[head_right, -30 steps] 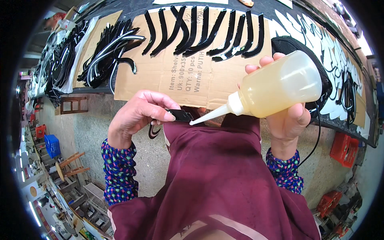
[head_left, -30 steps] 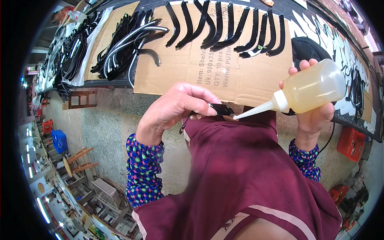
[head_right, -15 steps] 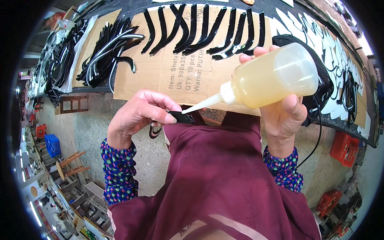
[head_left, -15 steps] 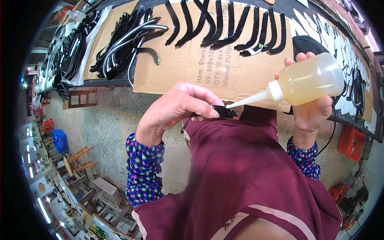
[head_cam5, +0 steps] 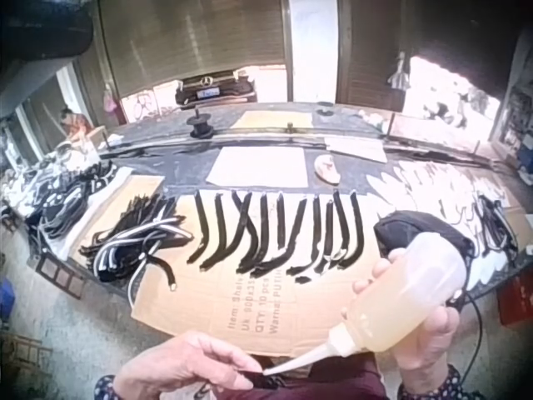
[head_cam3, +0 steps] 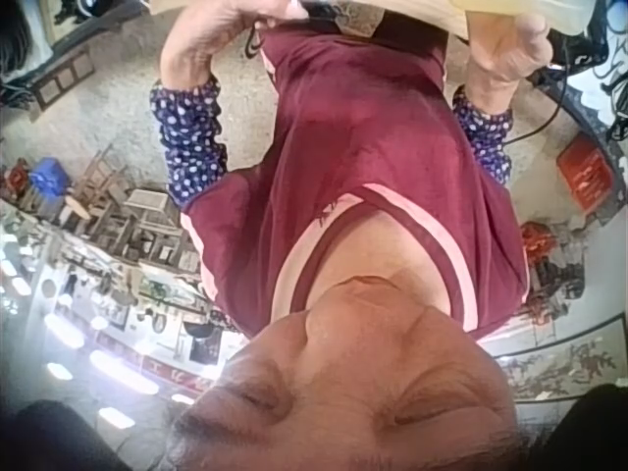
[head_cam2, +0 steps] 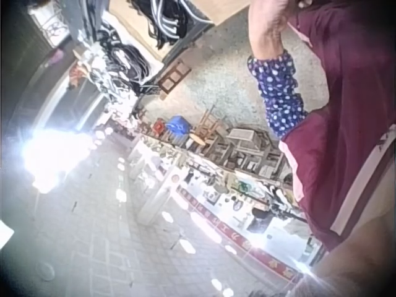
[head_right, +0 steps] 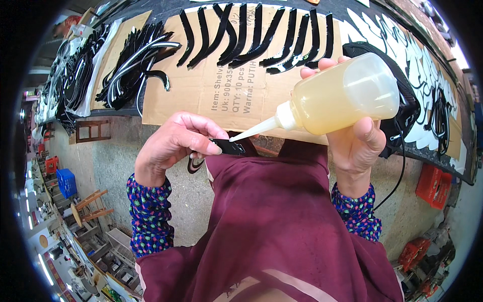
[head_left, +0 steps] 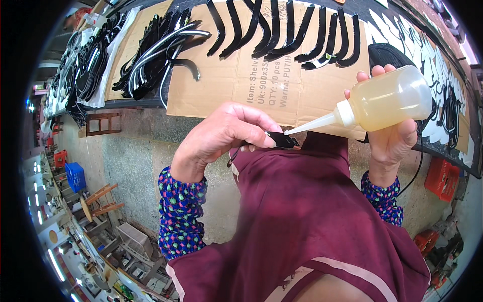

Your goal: The person is applying glue from a bottle onto black shoe components laid out on a workbench.

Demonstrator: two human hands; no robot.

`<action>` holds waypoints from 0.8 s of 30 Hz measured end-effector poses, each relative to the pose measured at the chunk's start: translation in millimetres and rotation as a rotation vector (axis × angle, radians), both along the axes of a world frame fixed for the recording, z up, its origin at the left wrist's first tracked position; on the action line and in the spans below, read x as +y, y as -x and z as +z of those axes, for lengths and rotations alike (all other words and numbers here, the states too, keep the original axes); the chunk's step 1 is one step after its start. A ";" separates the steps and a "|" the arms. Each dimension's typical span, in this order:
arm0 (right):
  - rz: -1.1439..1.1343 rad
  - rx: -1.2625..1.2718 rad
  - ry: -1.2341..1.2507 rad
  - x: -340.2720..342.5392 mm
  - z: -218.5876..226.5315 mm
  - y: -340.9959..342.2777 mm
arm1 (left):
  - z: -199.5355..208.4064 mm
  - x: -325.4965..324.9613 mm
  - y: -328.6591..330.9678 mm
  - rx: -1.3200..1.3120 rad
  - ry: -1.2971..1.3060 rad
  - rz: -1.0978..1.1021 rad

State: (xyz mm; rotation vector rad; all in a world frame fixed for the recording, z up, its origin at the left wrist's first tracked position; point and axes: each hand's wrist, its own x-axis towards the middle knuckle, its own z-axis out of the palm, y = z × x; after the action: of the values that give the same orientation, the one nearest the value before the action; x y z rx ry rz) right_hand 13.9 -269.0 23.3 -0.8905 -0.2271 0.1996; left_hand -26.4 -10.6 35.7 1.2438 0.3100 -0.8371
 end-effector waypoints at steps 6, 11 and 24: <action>0.005 0.000 -0.006 -2.2 -1.8 0.3 | -0.1 0.7 -0.8 0.007 0.006 0.001; 0.002 0.004 -0.014 -2.6 -1.5 1.1 | -0.3 3.2 -1.2 -0.020 0.012 -0.037; 0.003 0.002 -0.034 -0.3 1.6 2.2 | -4.3 -1.0 -0.1 -0.019 0.016 0.004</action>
State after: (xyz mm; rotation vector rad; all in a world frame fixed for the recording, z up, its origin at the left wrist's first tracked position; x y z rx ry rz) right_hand 11.6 -269.3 25.0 -0.8560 -0.2293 0.1987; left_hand -26.2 -11.6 31.4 1.2355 0.2902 -0.8220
